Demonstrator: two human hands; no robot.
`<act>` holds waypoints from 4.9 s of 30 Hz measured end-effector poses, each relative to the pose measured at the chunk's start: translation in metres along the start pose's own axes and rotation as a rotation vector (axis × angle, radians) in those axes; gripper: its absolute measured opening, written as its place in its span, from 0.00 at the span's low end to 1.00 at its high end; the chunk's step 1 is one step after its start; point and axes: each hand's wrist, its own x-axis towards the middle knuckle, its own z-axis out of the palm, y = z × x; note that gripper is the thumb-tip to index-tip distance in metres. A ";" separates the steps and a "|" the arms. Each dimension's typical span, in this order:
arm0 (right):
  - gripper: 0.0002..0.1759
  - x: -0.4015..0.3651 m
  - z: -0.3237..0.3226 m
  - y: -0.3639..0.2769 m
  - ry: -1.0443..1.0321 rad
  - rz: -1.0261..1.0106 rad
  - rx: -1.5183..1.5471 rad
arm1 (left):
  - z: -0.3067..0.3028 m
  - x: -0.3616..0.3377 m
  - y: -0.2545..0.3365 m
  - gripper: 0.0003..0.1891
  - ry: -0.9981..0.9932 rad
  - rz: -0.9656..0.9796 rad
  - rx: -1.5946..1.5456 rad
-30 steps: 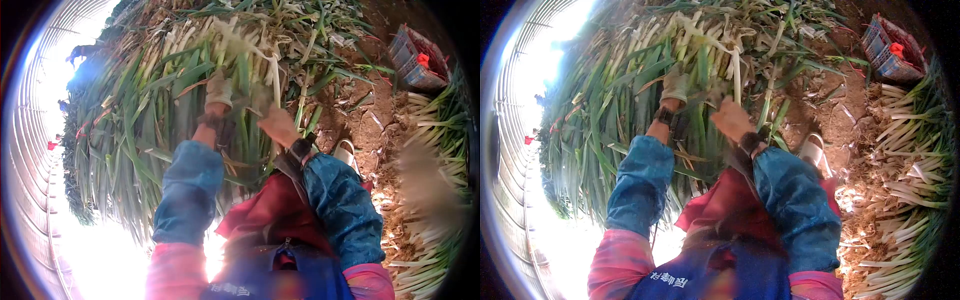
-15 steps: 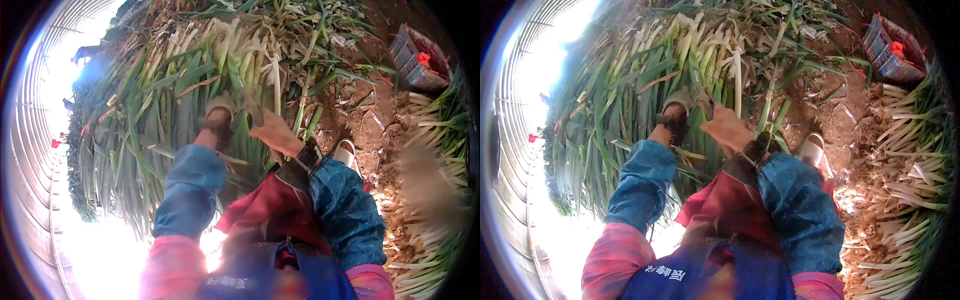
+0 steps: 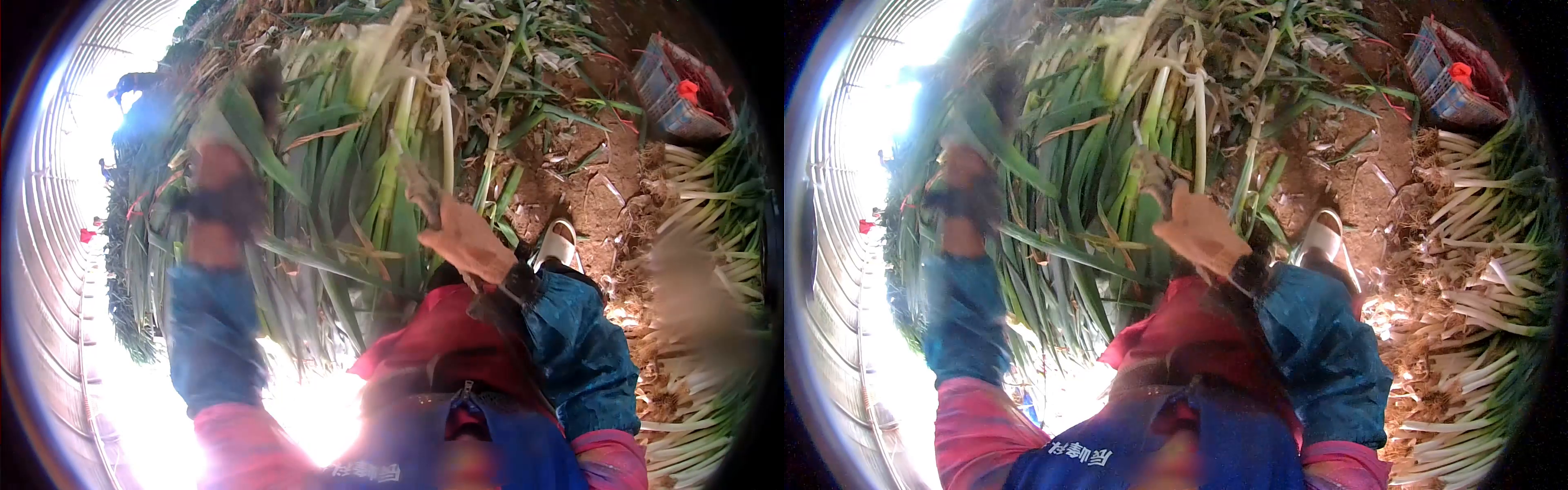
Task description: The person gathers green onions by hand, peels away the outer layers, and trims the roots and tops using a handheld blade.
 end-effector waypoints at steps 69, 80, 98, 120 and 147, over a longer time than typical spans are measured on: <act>0.25 0.055 -0.005 0.022 0.211 0.111 -0.047 | 0.099 0.100 0.033 0.28 0.411 0.355 1.580; 0.27 0.063 -0.010 0.019 0.227 -0.035 -0.087 | 0.193 -0.064 -0.124 0.19 -0.530 0.056 1.297; 0.29 0.051 0.026 0.008 0.111 0.145 -0.016 | 0.089 -0.129 -0.114 0.25 -0.546 -0.452 0.659; 0.22 0.061 0.019 0.006 0.123 0.101 -0.047 | 0.095 -0.148 -0.105 0.25 -0.586 -0.467 0.343; 0.27 0.046 0.028 0.018 0.193 0.109 -0.038 | 0.097 -0.143 -0.133 0.20 -0.648 -0.471 0.428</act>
